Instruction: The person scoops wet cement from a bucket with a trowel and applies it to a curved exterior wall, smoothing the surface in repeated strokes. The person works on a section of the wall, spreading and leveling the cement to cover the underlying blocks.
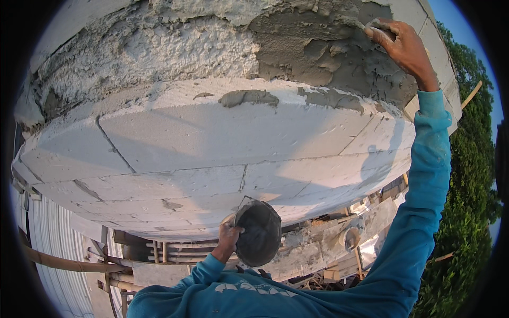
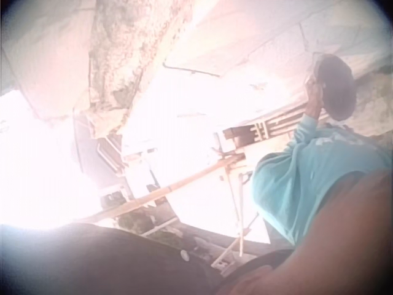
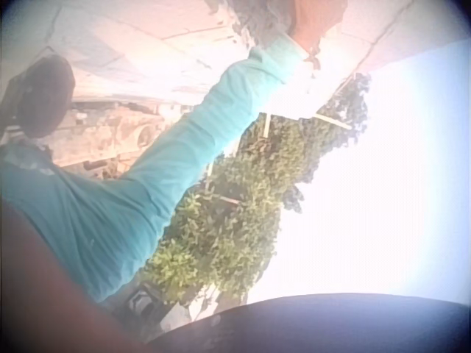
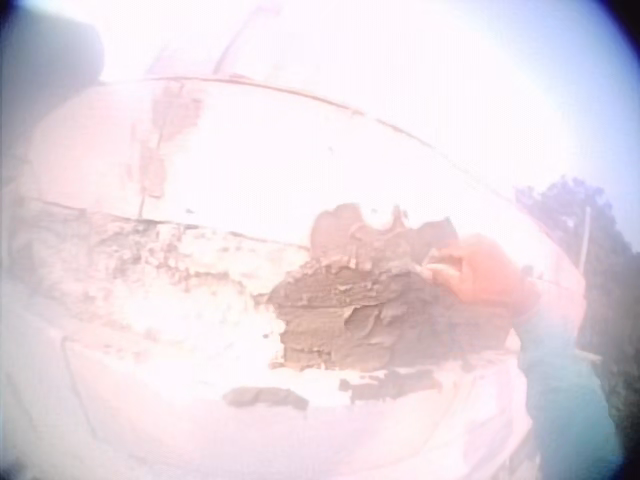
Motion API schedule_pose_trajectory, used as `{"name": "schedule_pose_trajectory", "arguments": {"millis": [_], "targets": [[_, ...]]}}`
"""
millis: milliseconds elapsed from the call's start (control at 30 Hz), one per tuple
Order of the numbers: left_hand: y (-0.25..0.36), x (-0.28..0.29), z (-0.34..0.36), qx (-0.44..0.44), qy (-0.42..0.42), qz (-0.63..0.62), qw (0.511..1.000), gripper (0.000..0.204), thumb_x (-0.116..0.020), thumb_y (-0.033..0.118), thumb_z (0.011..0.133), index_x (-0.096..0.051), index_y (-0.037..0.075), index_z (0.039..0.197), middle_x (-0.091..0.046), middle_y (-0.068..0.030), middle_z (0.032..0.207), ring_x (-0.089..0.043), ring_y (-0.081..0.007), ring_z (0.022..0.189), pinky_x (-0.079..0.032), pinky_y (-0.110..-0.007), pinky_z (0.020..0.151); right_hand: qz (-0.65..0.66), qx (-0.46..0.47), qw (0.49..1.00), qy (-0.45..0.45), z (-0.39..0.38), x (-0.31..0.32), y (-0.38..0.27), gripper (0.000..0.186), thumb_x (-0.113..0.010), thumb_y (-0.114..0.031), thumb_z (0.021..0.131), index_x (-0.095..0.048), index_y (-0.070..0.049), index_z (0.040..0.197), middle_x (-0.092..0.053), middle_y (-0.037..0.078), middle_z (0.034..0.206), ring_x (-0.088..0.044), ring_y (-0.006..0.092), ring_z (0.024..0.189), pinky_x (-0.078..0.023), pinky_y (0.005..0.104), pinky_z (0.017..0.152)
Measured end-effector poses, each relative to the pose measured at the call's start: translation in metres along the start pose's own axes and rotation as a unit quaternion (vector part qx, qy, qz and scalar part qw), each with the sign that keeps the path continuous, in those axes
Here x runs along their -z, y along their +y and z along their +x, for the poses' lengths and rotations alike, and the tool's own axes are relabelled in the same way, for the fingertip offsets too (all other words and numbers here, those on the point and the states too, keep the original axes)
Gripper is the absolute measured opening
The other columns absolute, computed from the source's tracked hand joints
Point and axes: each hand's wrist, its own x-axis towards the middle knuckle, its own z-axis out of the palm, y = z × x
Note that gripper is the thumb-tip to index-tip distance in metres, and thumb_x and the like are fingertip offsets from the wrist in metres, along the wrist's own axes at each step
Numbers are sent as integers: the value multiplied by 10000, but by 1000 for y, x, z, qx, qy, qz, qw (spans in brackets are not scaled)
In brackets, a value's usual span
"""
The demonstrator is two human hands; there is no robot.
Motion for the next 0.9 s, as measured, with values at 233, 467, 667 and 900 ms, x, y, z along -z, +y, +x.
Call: {"name": "schedule_pose_trajectory", "arguments": {"millis": [233, 467, 667, 900], "targets": [[6, 0, -8, -10, -20, -26, 999, 467, -543, -124, 682, -654, -13, 1121, -686, -50, 987, -616, -127, 826, -497, -269, 741, 182, -137, 961, -156, -5, -12, 64, 708, -588, -659, 842, -666, -37, 1172, -674, 140, 1034, -622, 262, 993, -465, 370, 910], [7, 13, -8, -14, -22, -58, 998, 363, -556, -132, 705, -680, -25, 1029, -699, -65, 899, -631, -143, 745, -519, -289, 699, 53, -224, 967, 111, -117, -8, 32, 579, -626, -530, 881, -665, -20, 1152, -700, 171, 999, -667, 270, 923, -495, 345, 847], [-6, 44, 6, 37, -20, -3, 999, 241, -582, -126, 702, -662, -59, 918, -681, -102, 850, -631, -172, 742, -517, -295, 694, -3, -93, 987, 129, -147, 10, -115, 243, -766, -203, 799, -665, -19, 921, -660, 134, 886, -638, 322, 781, -493, 412, 698], [-9, 63, -2, -77, -60, 102, 990, 214, -592, -108, 705, -645, -65, 908, -667, -103, 843, -626, -181, 733, -515, -301, 676, -42, -111, 989, 83, -185, 4, -155, 221, -749, -156, 795, -647, -51, 960, -629, 99, 880, -601, 284, 799, -436, 391, 672]]}}
